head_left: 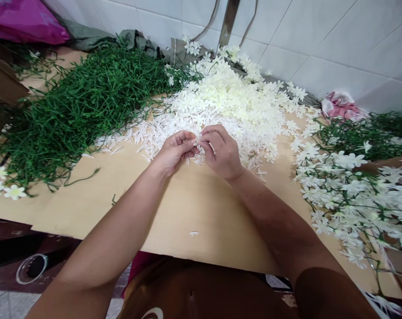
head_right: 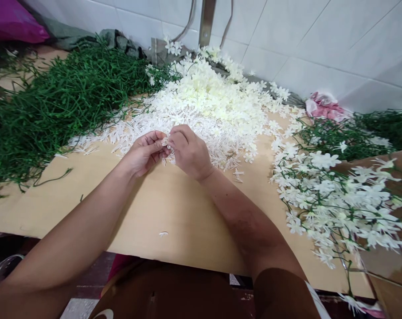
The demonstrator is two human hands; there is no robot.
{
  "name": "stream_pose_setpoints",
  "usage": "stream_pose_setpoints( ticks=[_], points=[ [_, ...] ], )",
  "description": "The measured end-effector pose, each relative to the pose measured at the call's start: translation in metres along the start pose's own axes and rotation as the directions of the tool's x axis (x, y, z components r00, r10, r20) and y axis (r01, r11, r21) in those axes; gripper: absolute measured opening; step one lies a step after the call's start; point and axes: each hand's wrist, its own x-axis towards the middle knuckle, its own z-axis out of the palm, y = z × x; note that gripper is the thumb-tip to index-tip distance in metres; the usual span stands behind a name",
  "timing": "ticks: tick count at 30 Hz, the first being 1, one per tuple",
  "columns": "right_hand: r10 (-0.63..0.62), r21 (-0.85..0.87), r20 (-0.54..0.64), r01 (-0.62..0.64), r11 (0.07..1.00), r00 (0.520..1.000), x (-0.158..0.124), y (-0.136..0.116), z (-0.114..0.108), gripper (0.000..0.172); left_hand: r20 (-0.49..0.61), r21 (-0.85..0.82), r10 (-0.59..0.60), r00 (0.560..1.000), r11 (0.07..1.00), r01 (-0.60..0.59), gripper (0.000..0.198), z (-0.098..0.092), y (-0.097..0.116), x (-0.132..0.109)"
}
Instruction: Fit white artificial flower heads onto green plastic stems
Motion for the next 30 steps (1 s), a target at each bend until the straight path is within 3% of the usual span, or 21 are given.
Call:
stream_pose_setpoints(
  ticks=[11, 25, 30],
  points=[
    [-0.030, 0.119, -0.087, 0.041, 0.992, 0.996, 0.0033, -0.0043, 0.0011, 0.010, -0.013, -0.084, -0.099, 0.995, 0.992, 0.097, 0.029, -0.0006, 0.0016, -0.0012],
    [0.034, 0.064, -0.055, -0.031, 0.997, 0.998, -0.0015, -0.0064, 0.0039, 0.008, -0.094, -0.108, -0.138, 0.986, 0.986, 0.128, 0.018, -0.0004, 0.0018, 0.0002],
    [0.052, 0.146, -0.035, -0.047, 0.988, 0.998, 0.0002, -0.0040, 0.0025, 0.009, -0.104, -0.086, -0.122, 0.987, 0.990, 0.114, 0.019, -0.0024, 0.0019, 0.0000]
  ],
)
